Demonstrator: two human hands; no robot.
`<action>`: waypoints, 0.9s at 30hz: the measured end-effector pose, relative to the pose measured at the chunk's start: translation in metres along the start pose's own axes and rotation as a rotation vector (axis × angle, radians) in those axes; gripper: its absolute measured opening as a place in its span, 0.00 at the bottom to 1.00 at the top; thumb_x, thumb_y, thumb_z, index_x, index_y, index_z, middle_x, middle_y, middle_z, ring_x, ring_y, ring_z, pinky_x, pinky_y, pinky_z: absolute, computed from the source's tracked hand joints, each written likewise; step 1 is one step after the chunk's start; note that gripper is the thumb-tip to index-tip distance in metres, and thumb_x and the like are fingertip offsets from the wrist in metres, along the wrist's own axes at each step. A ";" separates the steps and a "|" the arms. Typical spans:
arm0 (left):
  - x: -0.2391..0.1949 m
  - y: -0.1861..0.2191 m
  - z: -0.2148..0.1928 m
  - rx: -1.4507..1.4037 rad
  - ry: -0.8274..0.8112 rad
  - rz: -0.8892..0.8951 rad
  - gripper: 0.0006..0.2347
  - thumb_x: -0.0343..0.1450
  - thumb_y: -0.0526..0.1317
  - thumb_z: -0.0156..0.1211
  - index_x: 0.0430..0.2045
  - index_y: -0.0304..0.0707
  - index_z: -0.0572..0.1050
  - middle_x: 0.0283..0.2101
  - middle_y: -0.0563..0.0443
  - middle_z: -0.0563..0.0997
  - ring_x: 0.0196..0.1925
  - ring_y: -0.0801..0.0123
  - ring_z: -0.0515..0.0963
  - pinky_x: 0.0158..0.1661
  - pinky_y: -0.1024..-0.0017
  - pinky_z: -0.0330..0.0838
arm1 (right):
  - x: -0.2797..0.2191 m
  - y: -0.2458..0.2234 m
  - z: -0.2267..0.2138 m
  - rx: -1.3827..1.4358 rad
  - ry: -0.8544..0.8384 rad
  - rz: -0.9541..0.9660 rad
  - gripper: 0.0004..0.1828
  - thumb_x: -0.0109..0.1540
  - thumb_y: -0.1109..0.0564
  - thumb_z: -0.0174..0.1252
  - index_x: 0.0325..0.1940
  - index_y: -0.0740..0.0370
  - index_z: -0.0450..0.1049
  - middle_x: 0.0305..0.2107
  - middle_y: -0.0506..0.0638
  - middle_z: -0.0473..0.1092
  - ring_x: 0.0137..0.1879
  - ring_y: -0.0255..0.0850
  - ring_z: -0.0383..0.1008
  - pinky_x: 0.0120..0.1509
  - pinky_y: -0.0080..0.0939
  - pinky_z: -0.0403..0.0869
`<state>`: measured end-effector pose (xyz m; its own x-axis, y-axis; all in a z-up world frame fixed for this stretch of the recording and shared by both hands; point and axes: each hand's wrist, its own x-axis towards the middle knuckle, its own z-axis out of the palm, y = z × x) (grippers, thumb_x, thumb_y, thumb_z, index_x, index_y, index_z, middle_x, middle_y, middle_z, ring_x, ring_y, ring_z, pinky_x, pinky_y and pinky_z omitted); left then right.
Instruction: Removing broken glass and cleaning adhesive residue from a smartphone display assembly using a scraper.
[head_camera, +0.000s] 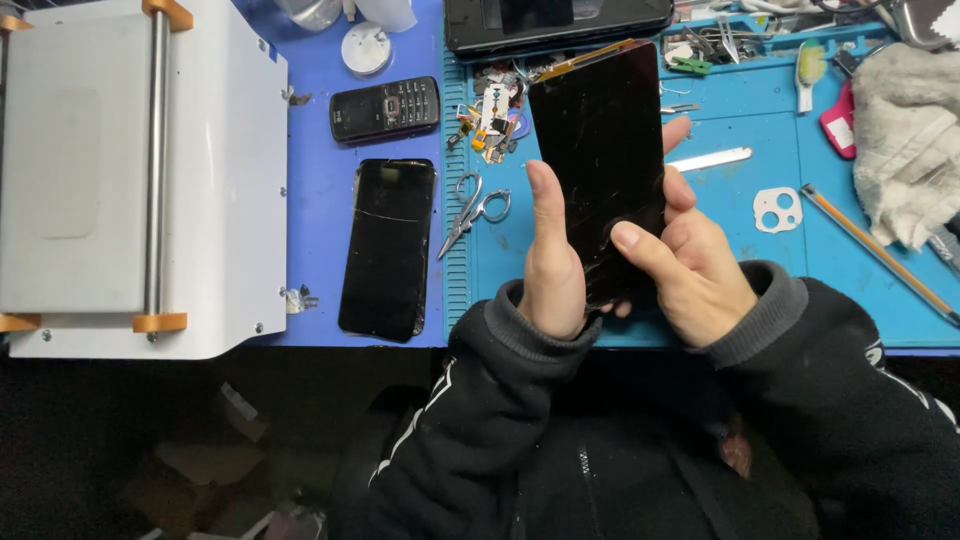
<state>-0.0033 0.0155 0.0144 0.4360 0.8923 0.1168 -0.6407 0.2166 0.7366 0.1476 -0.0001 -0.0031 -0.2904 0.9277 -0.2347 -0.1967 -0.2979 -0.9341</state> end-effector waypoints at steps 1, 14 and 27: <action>0.000 0.004 0.002 -0.001 0.002 0.000 0.44 0.80 0.71 0.17 0.72 0.24 0.60 0.46 0.50 0.75 0.45 0.69 0.72 0.56 0.72 0.68 | -0.001 0.000 -0.002 0.000 -0.001 0.002 0.22 0.69 0.50 0.53 0.61 0.68 0.65 0.38 0.51 0.74 0.32 0.36 0.76 0.31 0.33 0.74; 0.001 0.001 0.000 0.027 0.030 -0.009 0.44 0.80 0.70 0.17 0.72 0.22 0.59 0.47 0.48 0.76 0.46 0.67 0.73 0.58 0.72 0.69 | 0.002 -0.002 0.000 -0.026 0.039 0.021 0.19 0.70 0.51 0.51 0.59 0.68 0.66 0.37 0.49 0.74 0.32 0.35 0.75 0.29 0.34 0.74; 0.001 0.003 0.005 0.019 0.064 -0.025 0.45 0.78 0.71 0.20 0.73 0.22 0.58 0.47 0.49 0.75 0.48 0.68 0.75 0.57 0.75 0.71 | 0.005 -0.019 0.015 0.009 0.068 -0.053 0.27 0.67 0.54 0.51 0.70 0.61 0.58 0.45 0.47 0.72 0.38 0.32 0.75 0.30 0.33 0.74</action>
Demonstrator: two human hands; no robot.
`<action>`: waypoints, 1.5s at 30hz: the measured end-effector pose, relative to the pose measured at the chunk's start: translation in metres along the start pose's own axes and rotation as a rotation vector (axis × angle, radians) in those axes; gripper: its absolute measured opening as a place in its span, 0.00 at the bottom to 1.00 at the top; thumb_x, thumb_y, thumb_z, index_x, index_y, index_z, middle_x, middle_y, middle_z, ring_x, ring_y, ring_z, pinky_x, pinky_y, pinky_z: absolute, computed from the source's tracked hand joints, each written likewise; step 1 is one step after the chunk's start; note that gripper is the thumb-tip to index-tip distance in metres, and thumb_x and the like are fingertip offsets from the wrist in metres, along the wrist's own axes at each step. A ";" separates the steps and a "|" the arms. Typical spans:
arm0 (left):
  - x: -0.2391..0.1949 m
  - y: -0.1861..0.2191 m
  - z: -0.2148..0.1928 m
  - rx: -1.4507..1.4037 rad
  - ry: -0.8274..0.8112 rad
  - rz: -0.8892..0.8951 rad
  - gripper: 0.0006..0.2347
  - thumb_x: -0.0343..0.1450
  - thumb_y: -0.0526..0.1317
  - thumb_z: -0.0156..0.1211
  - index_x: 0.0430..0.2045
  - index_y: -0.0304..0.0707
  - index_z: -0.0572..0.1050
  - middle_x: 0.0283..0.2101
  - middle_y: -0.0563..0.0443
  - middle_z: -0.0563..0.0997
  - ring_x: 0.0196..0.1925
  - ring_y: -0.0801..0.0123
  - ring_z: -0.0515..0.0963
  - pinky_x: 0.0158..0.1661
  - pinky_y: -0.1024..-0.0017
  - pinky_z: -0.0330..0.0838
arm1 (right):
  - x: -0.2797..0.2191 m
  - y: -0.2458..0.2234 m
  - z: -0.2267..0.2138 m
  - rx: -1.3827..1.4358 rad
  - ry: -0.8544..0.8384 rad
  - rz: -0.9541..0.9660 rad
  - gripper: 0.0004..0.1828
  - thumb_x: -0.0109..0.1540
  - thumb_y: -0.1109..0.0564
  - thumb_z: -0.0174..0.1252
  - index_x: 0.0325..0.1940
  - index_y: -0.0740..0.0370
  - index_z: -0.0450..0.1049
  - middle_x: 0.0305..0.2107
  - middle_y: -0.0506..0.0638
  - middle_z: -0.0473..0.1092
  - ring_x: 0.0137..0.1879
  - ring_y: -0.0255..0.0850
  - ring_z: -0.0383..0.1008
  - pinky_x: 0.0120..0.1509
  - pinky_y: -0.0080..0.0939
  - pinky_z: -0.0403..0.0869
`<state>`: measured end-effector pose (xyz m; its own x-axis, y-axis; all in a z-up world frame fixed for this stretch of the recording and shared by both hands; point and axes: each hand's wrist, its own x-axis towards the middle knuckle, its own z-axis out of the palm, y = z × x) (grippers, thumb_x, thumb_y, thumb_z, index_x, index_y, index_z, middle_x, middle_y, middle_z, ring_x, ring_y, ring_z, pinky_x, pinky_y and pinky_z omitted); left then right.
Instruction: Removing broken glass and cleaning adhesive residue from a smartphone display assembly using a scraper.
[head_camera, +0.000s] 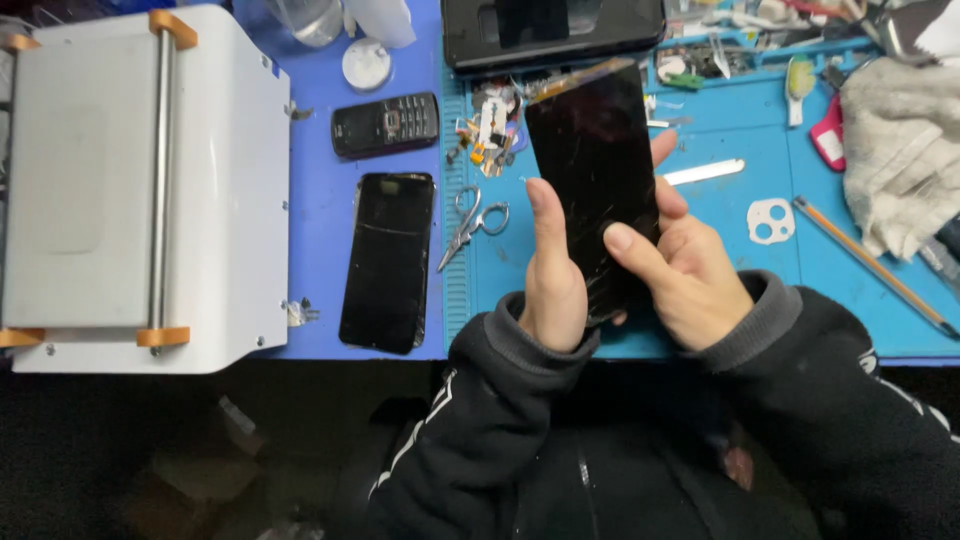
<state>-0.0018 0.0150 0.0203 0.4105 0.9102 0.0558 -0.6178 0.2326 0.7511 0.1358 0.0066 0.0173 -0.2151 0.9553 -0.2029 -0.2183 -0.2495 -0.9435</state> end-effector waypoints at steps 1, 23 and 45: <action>-0.002 -0.001 0.001 0.009 -0.016 0.015 0.45 0.78 0.71 0.20 0.73 0.22 0.58 0.47 0.49 0.75 0.48 0.68 0.75 0.57 0.75 0.71 | -0.003 0.009 -0.005 -0.005 -0.003 -0.022 0.27 0.67 0.54 0.51 0.70 0.61 0.58 0.45 0.47 0.72 0.38 0.32 0.75 0.30 0.33 0.74; 0.001 -0.002 0.003 0.116 0.006 0.069 0.41 0.78 0.68 0.16 0.56 0.25 0.70 0.66 0.36 0.72 0.62 0.61 0.74 0.65 0.64 0.67 | 0.007 0.038 -0.025 0.061 -0.038 0.023 0.28 0.67 0.53 0.52 0.69 0.67 0.63 0.55 0.50 0.71 0.61 0.35 0.69 0.66 0.38 0.66; 0.001 0.002 0.004 0.134 0.012 0.073 0.41 0.77 0.69 0.16 0.51 0.25 0.72 0.65 0.35 0.73 0.67 0.56 0.72 0.66 0.62 0.66 | 0.002 0.020 -0.011 0.051 -0.044 0.036 0.27 0.66 0.55 0.53 0.69 0.67 0.61 0.56 0.49 0.70 0.63 0.35 0.68 0.68 0.38 0.66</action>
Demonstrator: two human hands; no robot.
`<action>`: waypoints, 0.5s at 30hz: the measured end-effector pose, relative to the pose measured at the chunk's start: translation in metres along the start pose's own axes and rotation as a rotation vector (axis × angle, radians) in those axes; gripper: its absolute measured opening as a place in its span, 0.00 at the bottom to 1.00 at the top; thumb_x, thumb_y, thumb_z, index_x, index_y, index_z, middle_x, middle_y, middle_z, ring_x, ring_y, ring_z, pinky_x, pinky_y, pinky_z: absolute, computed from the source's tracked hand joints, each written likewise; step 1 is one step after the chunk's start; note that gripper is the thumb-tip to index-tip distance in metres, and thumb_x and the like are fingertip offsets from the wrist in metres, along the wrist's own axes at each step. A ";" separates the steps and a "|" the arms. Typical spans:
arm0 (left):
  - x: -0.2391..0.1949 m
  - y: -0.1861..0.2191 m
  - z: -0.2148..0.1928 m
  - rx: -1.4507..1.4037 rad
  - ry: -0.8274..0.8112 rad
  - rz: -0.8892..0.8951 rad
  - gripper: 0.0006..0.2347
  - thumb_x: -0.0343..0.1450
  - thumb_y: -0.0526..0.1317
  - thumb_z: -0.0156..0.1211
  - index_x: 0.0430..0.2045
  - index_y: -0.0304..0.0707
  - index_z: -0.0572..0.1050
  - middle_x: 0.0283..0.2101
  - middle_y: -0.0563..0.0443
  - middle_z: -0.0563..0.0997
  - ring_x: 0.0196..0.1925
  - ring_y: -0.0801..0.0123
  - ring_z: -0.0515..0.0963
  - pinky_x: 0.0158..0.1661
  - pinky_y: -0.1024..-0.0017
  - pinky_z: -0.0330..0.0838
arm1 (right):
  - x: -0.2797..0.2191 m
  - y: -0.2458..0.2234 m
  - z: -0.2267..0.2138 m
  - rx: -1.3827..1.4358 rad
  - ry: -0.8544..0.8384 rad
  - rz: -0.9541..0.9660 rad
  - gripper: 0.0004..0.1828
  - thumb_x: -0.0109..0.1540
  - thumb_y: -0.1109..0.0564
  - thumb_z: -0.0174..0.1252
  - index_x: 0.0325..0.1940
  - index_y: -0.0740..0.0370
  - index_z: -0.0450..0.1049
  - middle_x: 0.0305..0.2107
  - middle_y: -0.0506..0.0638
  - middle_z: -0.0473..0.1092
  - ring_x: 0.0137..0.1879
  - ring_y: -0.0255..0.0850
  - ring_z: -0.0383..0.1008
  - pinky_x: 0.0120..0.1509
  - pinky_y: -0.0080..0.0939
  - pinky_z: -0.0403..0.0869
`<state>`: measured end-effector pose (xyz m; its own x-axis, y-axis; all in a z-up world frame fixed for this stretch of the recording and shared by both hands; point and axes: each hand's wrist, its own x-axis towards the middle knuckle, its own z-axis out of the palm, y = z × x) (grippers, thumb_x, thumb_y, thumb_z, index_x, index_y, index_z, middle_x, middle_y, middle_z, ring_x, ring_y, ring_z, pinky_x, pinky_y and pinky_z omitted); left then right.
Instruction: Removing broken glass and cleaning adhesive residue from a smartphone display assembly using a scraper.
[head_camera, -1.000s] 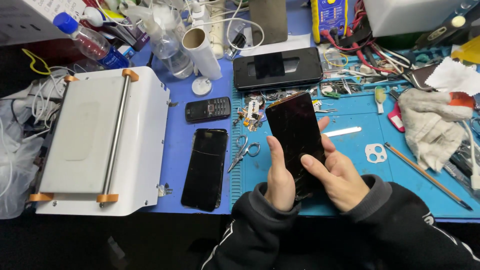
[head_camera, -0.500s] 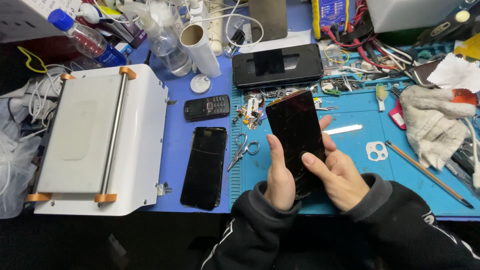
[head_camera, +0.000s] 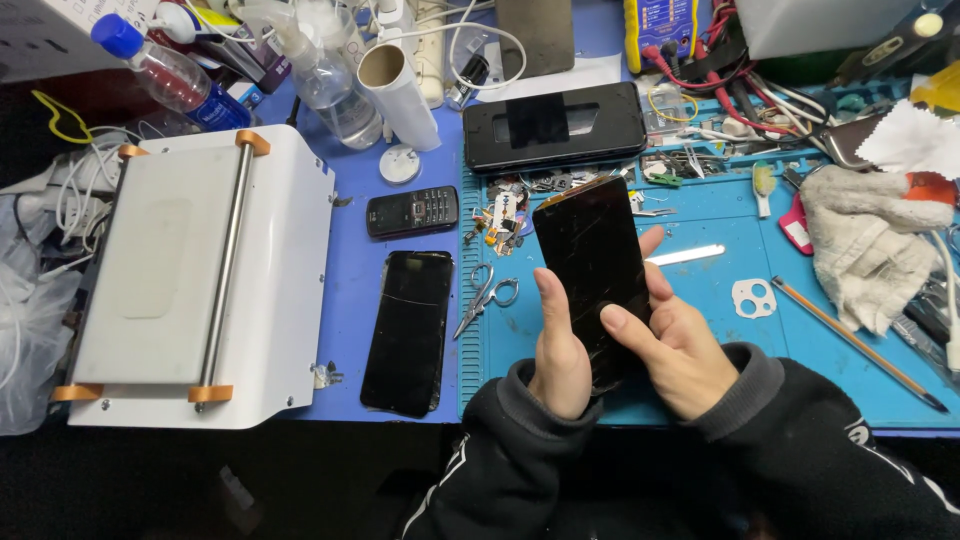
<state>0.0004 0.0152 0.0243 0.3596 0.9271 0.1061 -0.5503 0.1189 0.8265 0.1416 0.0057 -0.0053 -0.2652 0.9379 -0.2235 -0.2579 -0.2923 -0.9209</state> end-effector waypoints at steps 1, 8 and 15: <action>0.000 -0.002 -0.001 0.000 0.000 -0.001 0.41 0.77 0.69 0.16 0.51 0.25 0.72 0.65 0.35 0.73 0.67 0.56 0.72 0.66 0.62 0.66 | 0.000 0.001 -0.001 0.000 0.001 0.000 0.27 0.66 0.55 0.53 0.69 0.67 0.61 0.56 0.49 0.70 0.63 0.35 0.68 0.68 0.38 0.66; 0.002 -0.008 -0.005 -0.074 0.003 0.009 0.42 0.78 0.69 0.15 0.50 0.25 0.73 0.65 0.31 0.73 0.65 0.56 0.73 0.65 0.62 0.67 | 0.000 0.001 -0.003 0.069 -0.072 -0.041 0.28 0.67 0.56 0.50 0.71 0.66 0.59 0.58 0.51 0.69 0.64 0.36 0.67 0.69 0.39 0.64; 0.001 -0.004 -0.001 0.012 0.000 -0.008 0.41 0.76 0.69 0.17 0.52 0.26 0.72 0.70 0.35 0.70 0.60 0.57 0.74 0.63 0.63 0.68 | 0.003 0.000 0.000 -0.053 -0.029 -0.123 0.28 0.67 0.55 0.52 0.70 0.66 0.60 0.57 0.50 0.69 0.63 0.35 0.67 0.68 0.39 0.65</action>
<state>0.0019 0.0157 0.0206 0.3638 0.9262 0.0995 -0.5385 0.1219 0.8337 0.1406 0.0082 -0.0053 -0.2613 0.9602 -0.0990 -0.2407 -0.1642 -0.9566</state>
